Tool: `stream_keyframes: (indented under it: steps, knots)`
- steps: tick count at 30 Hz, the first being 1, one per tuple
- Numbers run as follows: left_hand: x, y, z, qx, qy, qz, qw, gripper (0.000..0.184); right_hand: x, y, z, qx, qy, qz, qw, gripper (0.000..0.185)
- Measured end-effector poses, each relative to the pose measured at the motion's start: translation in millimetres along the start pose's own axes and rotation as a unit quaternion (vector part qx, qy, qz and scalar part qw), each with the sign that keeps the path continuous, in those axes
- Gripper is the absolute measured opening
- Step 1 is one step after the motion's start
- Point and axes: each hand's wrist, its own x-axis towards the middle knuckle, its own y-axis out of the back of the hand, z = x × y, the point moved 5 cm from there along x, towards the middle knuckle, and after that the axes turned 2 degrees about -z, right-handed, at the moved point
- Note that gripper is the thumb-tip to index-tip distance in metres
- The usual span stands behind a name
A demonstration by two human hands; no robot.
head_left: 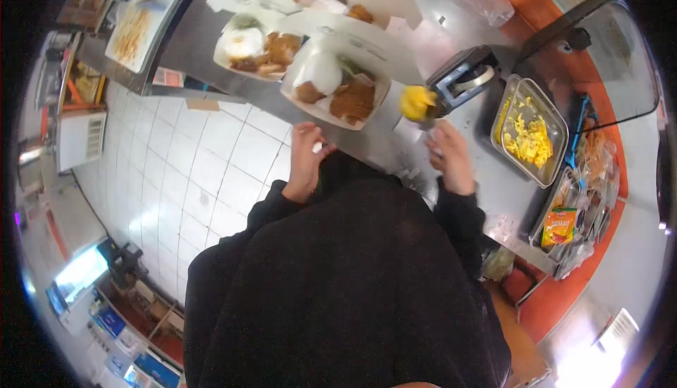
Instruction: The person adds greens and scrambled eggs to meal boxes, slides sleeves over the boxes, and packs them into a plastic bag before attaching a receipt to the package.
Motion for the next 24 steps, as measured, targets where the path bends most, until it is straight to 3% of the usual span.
stream_keyframes:
  steps: [1,2,3,6,9,14,15,18,21,24]
  knots:
    - [1.2,7.6,0.9,-0.055,0.014,0.022,0.998,0.03,15.2,-18.8,13.4,-0.191,0.036,-0.035,0.98,0.021]
    - [7.4,14.4,2.8,-0.111,0.027,0.043,0.993,0.032,23.9,-45.1,15.7,-0.341,0.16,-0.011,0.926,0.019]
    - [15.9,14.9,3.7,-0.147,0.039,0.02,0.988,0.034,26.9,-75.6,18.2,-0.475,0.278,0.015,0.835,0.017]
    - [32.4,11.6,1.2,-0.231,0.072,-0.043,0.969,0.04,48.0,-125.4,45.5,-0.608,0.246,-0.007,0.755,0.015]
    - [41.4,8.3,8.9,-0.246,0.096,-0.079,0.961,0.044,50.3,-133.5,38.0,-0.546,0.281,0.058,0.787,0.017]
    - [37.0,12.2,18.2,-0.187,0.129,-0.105,0.968,0.043,48.2,-134.8,34.6,-0.549,0.242,0.081,0.796,0.014]
    - [38.0,13.2,20.4,-0.178,0.131,-0.103,0.97,0.043,45.9,-135.3,35.8,-0.549,0.236,0.083,0.798,0.014]
    - [33.4,11.1,17.8,-0.151,0.165,-0.094,0.97,0.041,40.3,-130.7,38.8,-0.418,0.186,0.122,0.881,0.017]
    - [15.4,-1.3,9.8,-0.134,0.24,-0.044,0.961,0.03,39.7,-128.1,41.4,-0.412,0.22,0.131,0.874,0.02]
    - [16.6,-7.3,-17.9,-0.071,0.316,-0.205,0.924,0.023,24.6,-113.8,28.1,-0.186,0.175,0.097,0.962,0.02]
